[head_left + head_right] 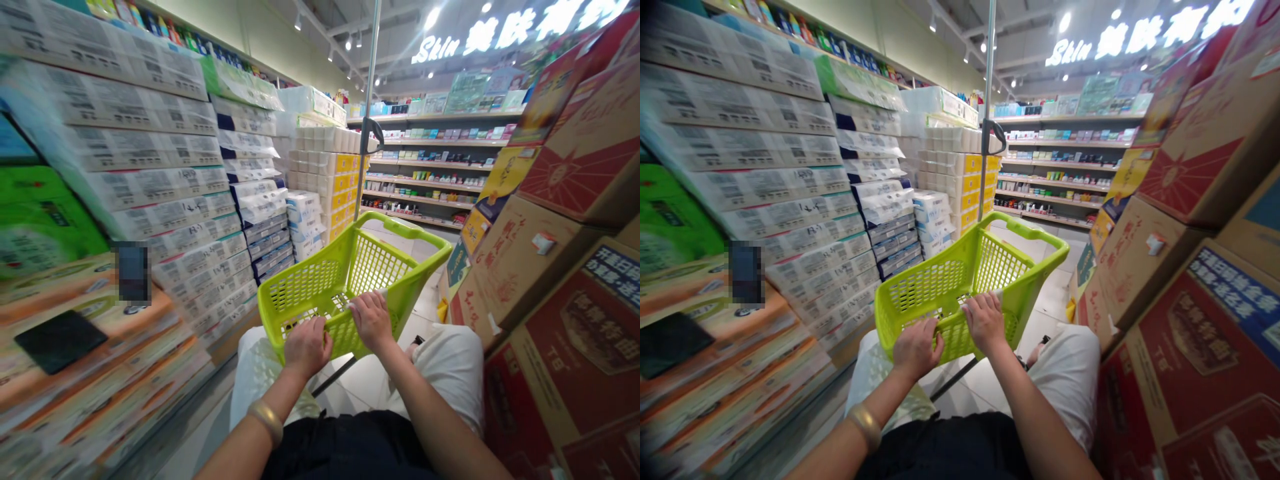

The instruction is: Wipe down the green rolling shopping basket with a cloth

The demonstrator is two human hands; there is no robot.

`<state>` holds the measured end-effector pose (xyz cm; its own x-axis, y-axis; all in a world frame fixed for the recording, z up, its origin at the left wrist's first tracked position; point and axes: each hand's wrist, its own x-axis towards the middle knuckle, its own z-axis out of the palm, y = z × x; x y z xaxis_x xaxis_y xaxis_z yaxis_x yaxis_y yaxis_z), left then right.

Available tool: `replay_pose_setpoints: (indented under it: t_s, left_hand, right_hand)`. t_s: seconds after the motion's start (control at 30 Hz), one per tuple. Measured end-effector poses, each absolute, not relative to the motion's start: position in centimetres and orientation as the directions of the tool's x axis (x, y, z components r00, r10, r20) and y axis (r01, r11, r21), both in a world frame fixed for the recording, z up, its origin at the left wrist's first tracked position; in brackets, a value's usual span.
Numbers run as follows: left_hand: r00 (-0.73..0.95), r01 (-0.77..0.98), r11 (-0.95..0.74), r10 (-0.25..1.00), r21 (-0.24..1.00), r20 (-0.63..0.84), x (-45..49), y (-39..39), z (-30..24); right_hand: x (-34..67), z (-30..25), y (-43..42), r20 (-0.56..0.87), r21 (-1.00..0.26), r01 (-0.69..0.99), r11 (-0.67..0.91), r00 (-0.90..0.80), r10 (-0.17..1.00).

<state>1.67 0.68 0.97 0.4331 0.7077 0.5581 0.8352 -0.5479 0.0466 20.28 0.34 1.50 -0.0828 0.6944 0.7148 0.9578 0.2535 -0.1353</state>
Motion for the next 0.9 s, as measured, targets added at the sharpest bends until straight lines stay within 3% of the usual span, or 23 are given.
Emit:
replay_pose_setpoints:
  t_s: [0.2,0.33,0.53,0.77,0.9]
  left_hand:
    - [0.416,0.852,-0.522,0.717,0.036,0.560,2.3,0.7,1.2]
    - [0.428,0.850,-0.527,0.719,0.027,0.548,2.3,0.7,1.3]
    - [0.438,0.833,-0.551,0.708,0.045,0.554,1.5,0.7,1.0]
    - [0.413,0.850,-0.524,0.716,0.043,0.563,2.0,0.6,1.1]
    - [0.425,0.845,-0.533,0.714,0.038,0.557,2.0,0.7,1.2]
  right_hand:
    - [20.0,1.4,0.7,0.723,-0.191,0.971,0.147,0.038,0.689]
    - [16.0,0.3,0.0,0.710,-0.240,0.943,0.233,0.007,0.704]
    - [18.3,0.9,0.1,0.705,-0.123,0.944,0.306,-0.134,0.696]
    - [20.0,1.6,0.5,0.728,-0.205,0.968,0.146,0.051,0.684]
    - [16.1,0.3,0.0,0.713,-0.252,0.946,0.205,0.038,0.700]
